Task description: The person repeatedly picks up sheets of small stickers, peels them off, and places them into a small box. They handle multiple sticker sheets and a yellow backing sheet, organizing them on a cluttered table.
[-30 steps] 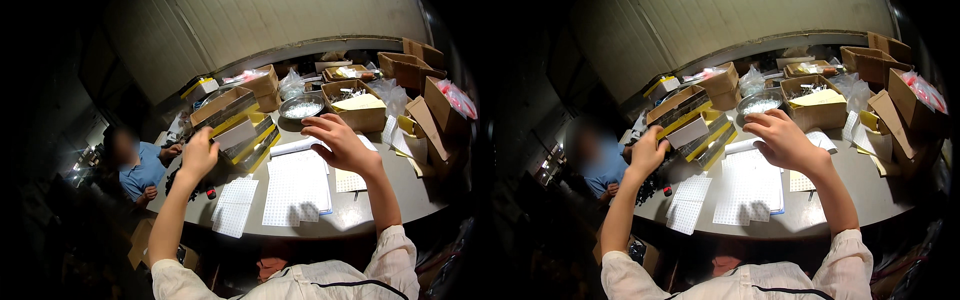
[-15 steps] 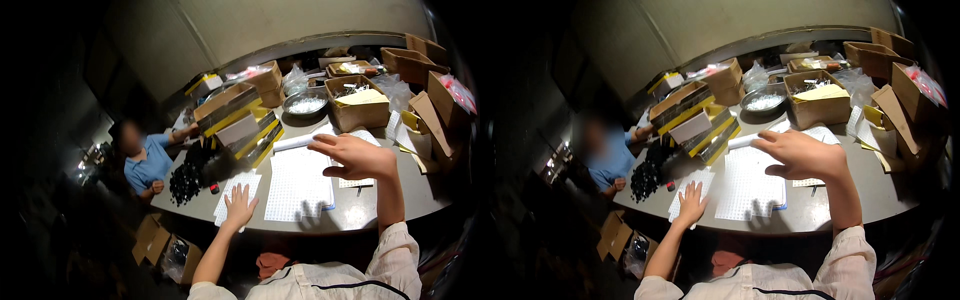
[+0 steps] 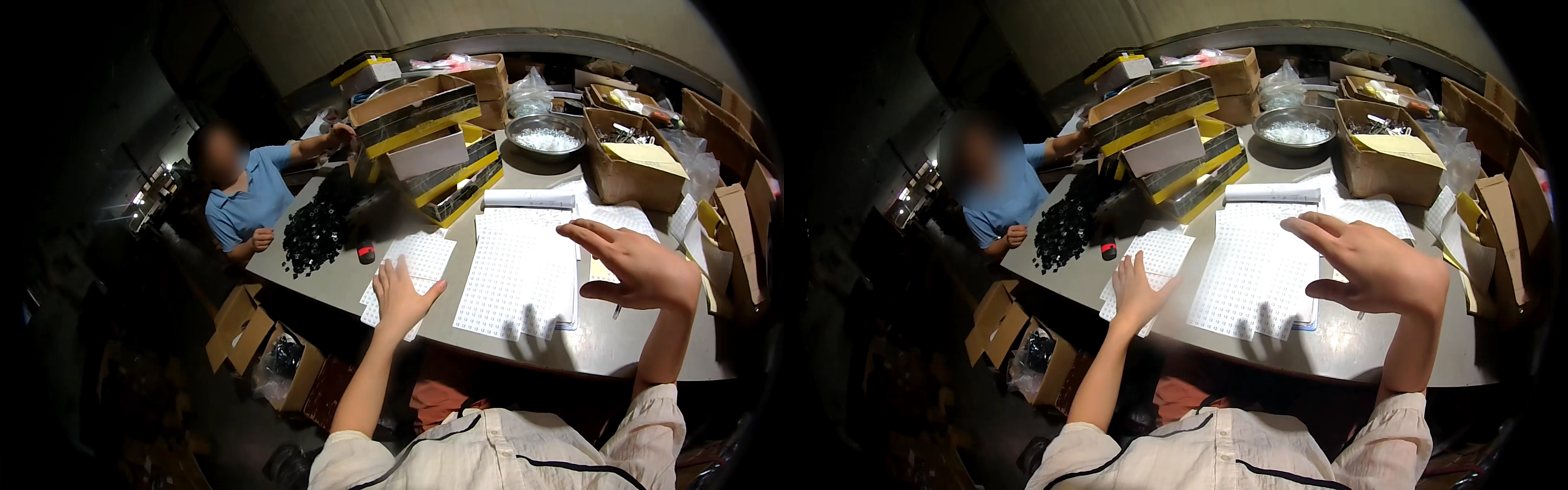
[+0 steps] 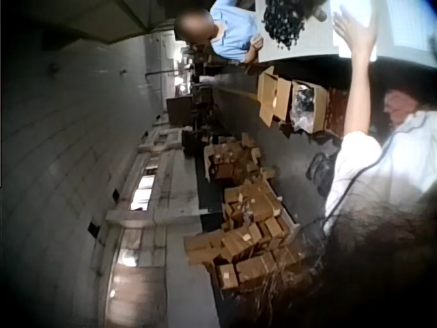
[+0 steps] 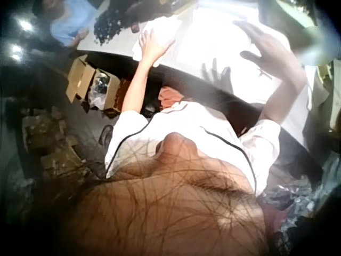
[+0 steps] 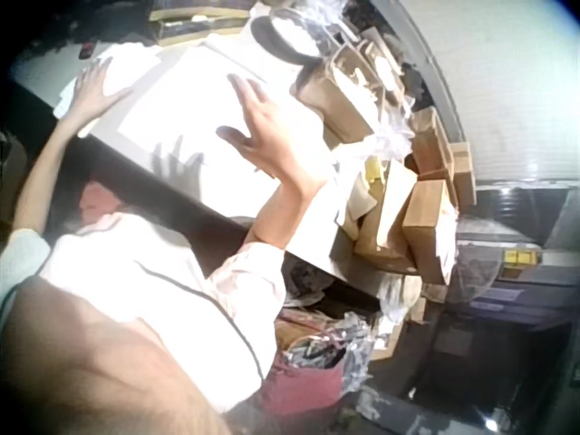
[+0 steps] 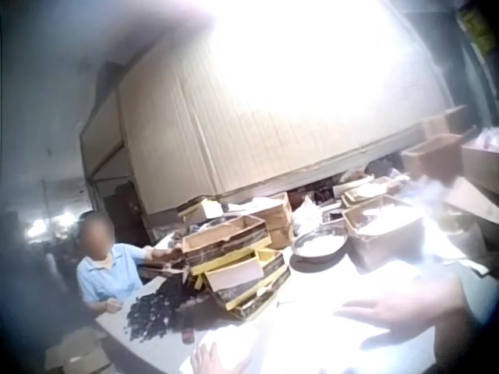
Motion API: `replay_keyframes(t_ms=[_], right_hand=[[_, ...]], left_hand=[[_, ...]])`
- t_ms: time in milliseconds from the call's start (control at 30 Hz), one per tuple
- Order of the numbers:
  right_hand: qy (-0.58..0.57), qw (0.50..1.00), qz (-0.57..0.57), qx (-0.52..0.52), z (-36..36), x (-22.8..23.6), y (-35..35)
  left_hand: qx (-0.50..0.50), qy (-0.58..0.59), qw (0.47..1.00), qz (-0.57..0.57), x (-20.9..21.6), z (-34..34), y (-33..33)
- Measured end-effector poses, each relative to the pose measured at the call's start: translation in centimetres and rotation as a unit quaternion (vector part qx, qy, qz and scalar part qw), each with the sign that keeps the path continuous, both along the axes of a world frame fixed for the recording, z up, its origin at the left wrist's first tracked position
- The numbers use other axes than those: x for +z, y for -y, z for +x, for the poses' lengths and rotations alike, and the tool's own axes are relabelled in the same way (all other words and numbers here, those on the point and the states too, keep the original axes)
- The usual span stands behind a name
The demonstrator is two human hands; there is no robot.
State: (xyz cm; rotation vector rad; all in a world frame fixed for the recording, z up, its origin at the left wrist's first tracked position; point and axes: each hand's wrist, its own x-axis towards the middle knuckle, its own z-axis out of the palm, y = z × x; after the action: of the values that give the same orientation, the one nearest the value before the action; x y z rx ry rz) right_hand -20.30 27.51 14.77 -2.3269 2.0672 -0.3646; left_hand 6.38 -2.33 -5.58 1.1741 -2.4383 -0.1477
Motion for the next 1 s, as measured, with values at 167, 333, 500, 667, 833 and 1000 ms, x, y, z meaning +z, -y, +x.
replay_keyframes(t_ms=[167,333,500,667,833,1000], right_hand=[[0.001,0.995,0.076,-0.067,-1.9,-1.1,1.9],[0.001,0.984,0.106,-0.145,-3.1,-2.4,3.4],[-0.004,0.981,0.113,-0.156,-3.9,-3.1,4.0],[-0.005,0.981,0.118,-0.153,-4.2,-3.1,3.7],[0.001,0.987,0.072,-0.145,-4.1,-2.4,2.4],[-0.007,0.989,0.003,-0.146,-4.7,-1.7,0.7]], left_hand=[[0.029,0.028,0.999,0.016,0.6,-0.6,0.0],[0.017,0.051,0.997,0.053,3.4,-1.0,1.1],[-0.043,0.046,0.998,0.012,3.0,-4.0,1.5],[-0.13,-0.012,0.986,0.103,3.8,-10.0,0.5],[-0.135,-0.032,0.981,0.139,2.1,-12.9,1.2],[-0.123,-0.103,0.962,0.22,1.1,-12.0,3.6]])
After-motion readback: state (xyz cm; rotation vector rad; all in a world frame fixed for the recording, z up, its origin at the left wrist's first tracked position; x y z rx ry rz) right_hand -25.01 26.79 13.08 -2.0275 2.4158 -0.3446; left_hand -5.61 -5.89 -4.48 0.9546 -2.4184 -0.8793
